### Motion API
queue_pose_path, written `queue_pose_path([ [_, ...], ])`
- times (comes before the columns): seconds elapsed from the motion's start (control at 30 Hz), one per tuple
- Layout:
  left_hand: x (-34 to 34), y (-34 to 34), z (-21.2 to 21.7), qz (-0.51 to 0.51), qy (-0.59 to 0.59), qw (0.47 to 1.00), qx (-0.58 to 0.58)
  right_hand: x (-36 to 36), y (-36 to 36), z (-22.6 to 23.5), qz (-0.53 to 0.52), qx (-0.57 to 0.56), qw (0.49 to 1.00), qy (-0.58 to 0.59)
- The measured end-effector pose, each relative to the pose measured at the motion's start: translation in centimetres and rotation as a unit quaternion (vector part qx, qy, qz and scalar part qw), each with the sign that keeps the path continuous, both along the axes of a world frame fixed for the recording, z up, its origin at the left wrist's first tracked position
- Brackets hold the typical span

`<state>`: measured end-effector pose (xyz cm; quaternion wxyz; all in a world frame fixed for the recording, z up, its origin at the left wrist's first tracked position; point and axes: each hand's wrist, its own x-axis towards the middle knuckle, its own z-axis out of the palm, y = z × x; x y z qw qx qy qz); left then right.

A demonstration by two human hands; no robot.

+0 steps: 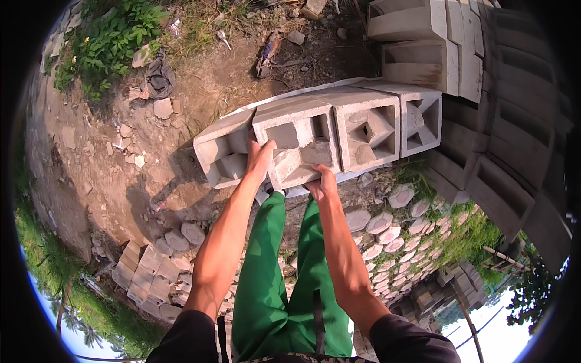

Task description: The person takes bricks from a stack and places them onto a low wall one by one.

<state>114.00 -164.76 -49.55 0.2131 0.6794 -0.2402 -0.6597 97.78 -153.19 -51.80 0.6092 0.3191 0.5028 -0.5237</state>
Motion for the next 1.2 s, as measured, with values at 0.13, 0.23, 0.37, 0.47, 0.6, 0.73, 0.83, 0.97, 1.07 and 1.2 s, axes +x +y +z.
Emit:
queue_pose_path([
  [0.13,-0.2,-0.5,1.2,-0.002,-0.019,0.999,0.037,0.2,-0.4,0.7,0.019,-0.016,1.0,-0.006],
  [0.23,-0.2,-1.0,1.7,-0.02,-0.047,0.997,0.052,0.1,-0.2,0.5,0.013,-0.021,1.0,-0.003],
  [0.37,1.6,-0.9,1.8,-0.13,-0.015,0.99,0.052,0.4,-0.8,2.4,0.031,-0.034,0.999,-0.006],
  [0.47,0.8,1.0,3.9,-0.181,-0.12,0.967,0.13,0.4,-0.7,6.6,0.129,-0.008,0.991,0.013],
  [0.6,0.6,6.1,9.9,-0.236,-0.033,0.955,0.176,1.9,1.5,14.6,0.212,0.089,0.972,0.035],
  [0.73,2.7,12.1,15.8,-0.386,0.059,0.916,0.091,3.7,6.9,24.4,0.318,-0.001,0.939,0.128],
  [0.83,2.2,14.6,23.4,-0.44,0.066,0.891,0.089,3.9,12.4,29.3,0.38,-0.011,0.883,0.275],
  [0.97,0.4,17.4,32.4,-0.498,0.064,0.858,0.109,4.5,20.7,32.7,0.163,0.0,0.967,0.196],
  [1.07,-0.9,18.3,34.1,-0.56,0.03,0.822,0.097,3.7,24.5,34.4,0.17,0.039,0.961,0.213],
  [1.2,-7.3,20.7,36.8,-0.528,0.048,0.84,0.115,0.7,28.4,36.7,0.232,0.048,0.923,0.305],
])
